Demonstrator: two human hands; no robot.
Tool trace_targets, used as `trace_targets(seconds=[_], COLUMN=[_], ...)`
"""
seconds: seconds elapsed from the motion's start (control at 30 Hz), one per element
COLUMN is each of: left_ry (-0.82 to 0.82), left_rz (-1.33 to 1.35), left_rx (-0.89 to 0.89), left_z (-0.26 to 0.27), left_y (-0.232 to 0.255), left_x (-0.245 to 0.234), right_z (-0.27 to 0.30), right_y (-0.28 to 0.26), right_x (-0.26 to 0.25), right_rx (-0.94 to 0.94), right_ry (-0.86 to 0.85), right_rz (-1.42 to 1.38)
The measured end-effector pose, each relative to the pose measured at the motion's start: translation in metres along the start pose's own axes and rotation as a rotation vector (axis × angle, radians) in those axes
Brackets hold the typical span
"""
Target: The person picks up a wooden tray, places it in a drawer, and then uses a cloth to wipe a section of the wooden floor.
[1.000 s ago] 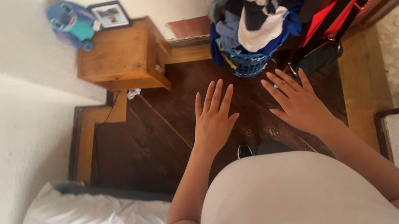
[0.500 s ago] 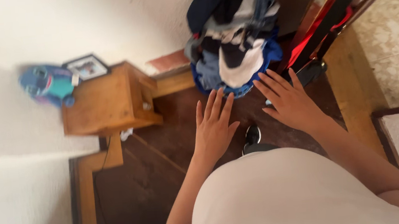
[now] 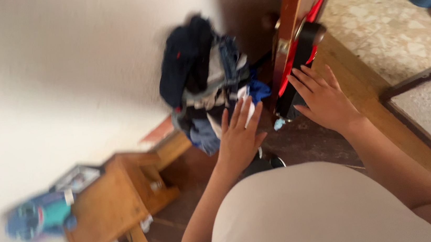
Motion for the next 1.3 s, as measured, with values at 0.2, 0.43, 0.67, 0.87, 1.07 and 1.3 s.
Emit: trace_targets(seconds=[0.2,0.43,0.67,0.87,1.07,1.3], left_ry=[-0.154,-0.245,-0.290,-0.339,-0.371,-0.373], left_rz=[0.071,0.140,0.160,0.148,0.163,0.187], left_rx=[0.213,0.415,0.469,0.485,0.479,0.528], left_z=[-0.069,-0.123,-0.152,-0.160,-0.163,-0.168], left_y=[-0.039,-0.061,-0.071,-0.068,-0.065,-0.060], left_x=[0.018,0.023,0.037,0.049,0.055,0.059], right_z=[-0.007,-0.022,-0.040,-0.048,-0.063,-0.066], right_y=[0.027,0.049,0.067,0.085,0.075,0.078], right_x=[0.031,0.069,0.135,0.201,0.173,0.112], right_rx=[0.250,0.580,0.749,0.847,0.830,0.794], right_ry=[-0.106,0.001,0.084,0.336,0.517,0.633], right_rz=[0.276,-0.019,-0.159,-0.479,-0.339,-0.224])
Point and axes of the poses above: each hand's wrist, its own z-axis away from the middle knuckle, its own x-axis out of the palm, y = z × x, the point moved 2 cm from there along -z, towards the middle knuckle, and after that the axes turned 9 degrees about z, right-handed, at the moved point
